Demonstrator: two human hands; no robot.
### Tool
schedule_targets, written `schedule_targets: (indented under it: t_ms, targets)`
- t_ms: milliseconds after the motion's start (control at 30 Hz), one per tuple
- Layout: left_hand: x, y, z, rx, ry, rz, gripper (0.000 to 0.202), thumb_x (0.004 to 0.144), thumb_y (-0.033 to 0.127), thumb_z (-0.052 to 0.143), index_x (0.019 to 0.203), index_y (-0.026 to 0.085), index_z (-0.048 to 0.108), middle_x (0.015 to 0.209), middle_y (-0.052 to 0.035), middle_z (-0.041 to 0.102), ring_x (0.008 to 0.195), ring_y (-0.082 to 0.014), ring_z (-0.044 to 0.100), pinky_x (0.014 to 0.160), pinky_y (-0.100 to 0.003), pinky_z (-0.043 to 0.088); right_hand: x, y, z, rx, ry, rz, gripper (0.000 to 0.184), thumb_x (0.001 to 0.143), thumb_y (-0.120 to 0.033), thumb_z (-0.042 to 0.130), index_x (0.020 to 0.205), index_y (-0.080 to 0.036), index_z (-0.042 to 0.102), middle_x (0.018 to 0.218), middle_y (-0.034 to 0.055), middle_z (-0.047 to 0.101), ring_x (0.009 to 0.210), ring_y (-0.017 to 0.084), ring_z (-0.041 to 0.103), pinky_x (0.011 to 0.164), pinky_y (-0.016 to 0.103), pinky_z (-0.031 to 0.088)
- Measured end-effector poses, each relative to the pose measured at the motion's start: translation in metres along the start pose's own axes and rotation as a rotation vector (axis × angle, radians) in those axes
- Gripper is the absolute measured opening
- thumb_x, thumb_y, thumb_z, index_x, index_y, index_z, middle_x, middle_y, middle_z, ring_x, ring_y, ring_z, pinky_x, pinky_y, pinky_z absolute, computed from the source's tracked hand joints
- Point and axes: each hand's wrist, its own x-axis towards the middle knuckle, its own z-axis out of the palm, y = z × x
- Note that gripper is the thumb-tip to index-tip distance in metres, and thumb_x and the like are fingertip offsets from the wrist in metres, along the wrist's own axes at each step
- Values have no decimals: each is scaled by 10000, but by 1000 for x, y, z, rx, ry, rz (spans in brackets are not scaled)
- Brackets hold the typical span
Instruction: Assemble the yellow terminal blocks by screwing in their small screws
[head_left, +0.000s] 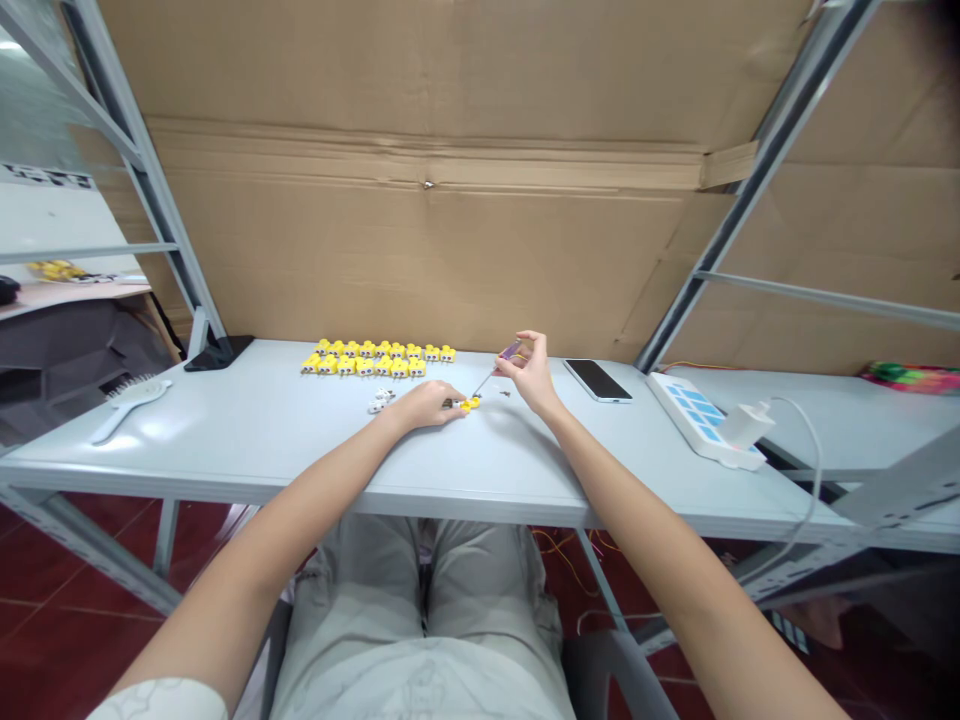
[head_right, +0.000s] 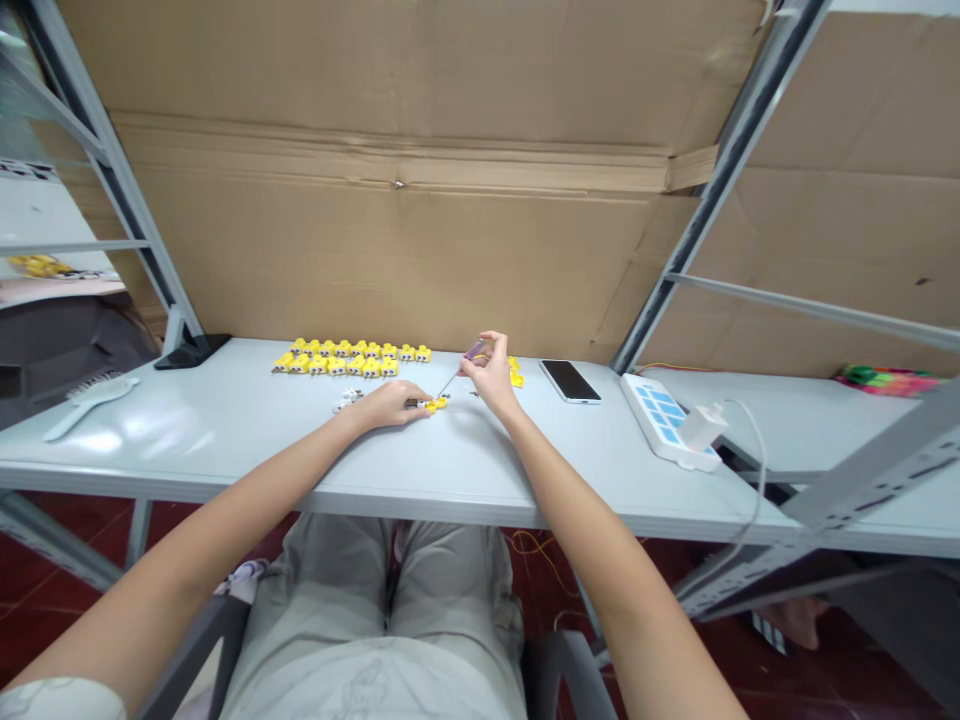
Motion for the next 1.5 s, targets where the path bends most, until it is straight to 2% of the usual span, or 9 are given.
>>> schedule_targets:
  t_ms: [333,600,1267,1500]
  targets:
    - [0,1,0,-4,-4,-18,298,885,324,615,1091,139,726,1038,-129,738,937,-230,693,852,-286,495,5,12,-1,39,-2,-45,573,643,-319,681,1070,-291,301,863,-45,529,693,149,607,729,442,614]
    - [0,1,-1,-8,-15,-24,318,885,319,615,1110,121,720,1044,-140,735,934,-236,692,858,-292,496,6,14,-1,44,3,-61,566,648,-326,682,1066,-295,303,854,-47,529,677,146,605,717,438,618]
    - [0,1,-1,-2,-12,-22,302,883,318,621,1108,142,720,1048,-125,737,944,-226,692,872,-287,491,5,15,-1,34,-42,-20,579,637,-340,712,1071,-294,331,850,-41,539,735,176,636,756,480,621]
    - [0,0,0,-15,-8,-25,309,879,321,625,1115,145,719,1063,-127,734,953,-227,690,884,-295,493,3,14,-1,0,-53,-3,567,629,-351,706,1072,-290,357,846,-41,537,708,169,633,725,465,622]
